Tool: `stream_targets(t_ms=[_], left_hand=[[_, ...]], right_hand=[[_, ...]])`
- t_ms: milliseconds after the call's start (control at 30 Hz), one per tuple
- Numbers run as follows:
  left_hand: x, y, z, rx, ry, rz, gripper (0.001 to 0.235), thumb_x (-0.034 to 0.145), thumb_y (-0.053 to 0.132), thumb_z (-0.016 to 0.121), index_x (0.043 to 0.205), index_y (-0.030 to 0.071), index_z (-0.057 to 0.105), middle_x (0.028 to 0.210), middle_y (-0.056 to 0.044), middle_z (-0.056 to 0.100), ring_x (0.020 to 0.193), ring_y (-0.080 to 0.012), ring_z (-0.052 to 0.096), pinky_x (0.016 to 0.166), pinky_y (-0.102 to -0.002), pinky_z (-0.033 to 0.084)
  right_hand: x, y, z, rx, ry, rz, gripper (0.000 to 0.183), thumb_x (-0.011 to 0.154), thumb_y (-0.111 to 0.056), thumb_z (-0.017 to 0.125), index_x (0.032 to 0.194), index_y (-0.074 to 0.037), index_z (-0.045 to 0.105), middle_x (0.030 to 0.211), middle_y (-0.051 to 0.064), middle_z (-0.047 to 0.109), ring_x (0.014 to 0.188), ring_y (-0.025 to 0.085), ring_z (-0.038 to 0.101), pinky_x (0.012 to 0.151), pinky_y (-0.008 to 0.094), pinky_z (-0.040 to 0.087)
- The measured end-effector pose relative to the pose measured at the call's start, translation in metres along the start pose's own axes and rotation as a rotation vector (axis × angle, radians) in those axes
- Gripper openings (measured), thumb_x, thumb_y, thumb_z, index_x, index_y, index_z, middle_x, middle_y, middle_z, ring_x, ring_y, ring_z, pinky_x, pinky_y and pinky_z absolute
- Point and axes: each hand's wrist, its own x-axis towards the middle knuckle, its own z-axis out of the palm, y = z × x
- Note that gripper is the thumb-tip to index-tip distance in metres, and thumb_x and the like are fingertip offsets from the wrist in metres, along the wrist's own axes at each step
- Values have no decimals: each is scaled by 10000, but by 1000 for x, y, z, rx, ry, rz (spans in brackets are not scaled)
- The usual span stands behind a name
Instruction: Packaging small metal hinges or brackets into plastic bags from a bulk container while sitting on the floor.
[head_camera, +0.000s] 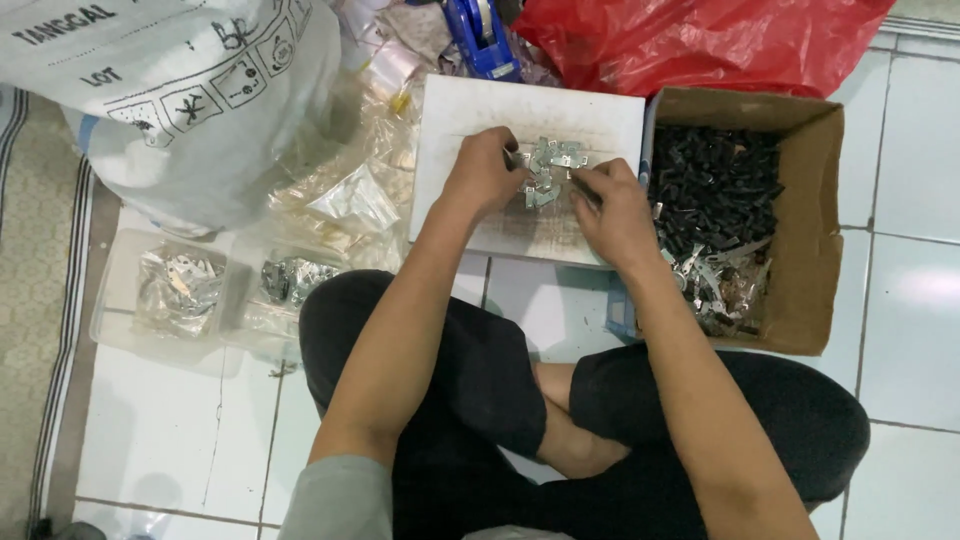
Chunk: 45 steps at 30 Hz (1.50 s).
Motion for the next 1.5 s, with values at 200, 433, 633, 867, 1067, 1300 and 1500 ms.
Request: stream_targets(t_ms=[200, 433, 633, 867, 1067, 1300, 1500], left_hand=[[-7, -3, -11, 181, -25, -86, 390, 799, -62, 715, 1175, -144, 652, 1015, -331, 688, 992, -457, 731, 826, -481, 636], [-9, 5, -7, 14, -42, -58, 377, 862, -62, 608, 1230, -76, 684, 972, -298, 728, 945, -429, 751, 796, -494, 645], [-14, 31, -29, 72, 31, 51, 347, 886, -71, 609, 1225, -123, 661, 967, -340, 721, 931, -466, 744, 788, -540, 620], [-2, 26, -7, 155, 29, 144, 294, 941, 38, 638, 1212, -63, 690, 991, -232, 738, 875, -349, 736, 759, -415, 620], [-12, 44, 3, 201, 23, 240, 277, 949, -16, 650, 1198, -137, 674, 980, -318, 685, 897, -461, 723, 680, -458, 641], [-18, 48, 21, 179, 31, 295, 264, 946, 19, 666, 1184, -94, 686, 967, -276, 684, 881, -443, 722, 698, -443, 647], [-35, 86, 69, 64, -116, 370, 291, 922, 63, 664, 1196, -24, 706, 994, -234, 717, 895, -374, 749, 765, -409, 649]], right_hand=[[18, -3, -2, -158, 14, 71, 482, 892, -150, 712, 1343, 14, 668, 1145, 231, 603, 1029, 435, 653, 824, 495, 574], [13, -26, -25, 36, -49, -14, 381, 906, -20, 616, 1275, 41, 694, 1084, 280, 622, 1010, 513, 647, 853, 535, 546], [-23, 71, -106, -78, 112, 90, 284, 964, -68, 731, 1244, -43, 766, 1016, 187, 660, 899, 429, 687, 754, 445, 570], [-71, 112, -85, -119, -383, 678, 512, 826, -218, 790, 1293, -28, 697, 1223, 251, 678, 1121, 435, 658, 935, 526, 541], [-68, 109, -10, -314, -440, 453, 669, 718, -175, 787, 1370, -129, 646, 1223, 276, 662, 1059, 484, 706, 834, 653, 566], [-78, 141, -18, -176, -431, 488, 392, 868, -49, 687, 1256, -43, 738, 1098, 299, 731, 1005, 481, 725, 822, 569, 600], [-76, 79, -128, 85, -416, 734, 368, 911, -198, 748, 1240, -34, 748, 1112, 265, 743, 857, 368, 752, 807, 520, 590]])
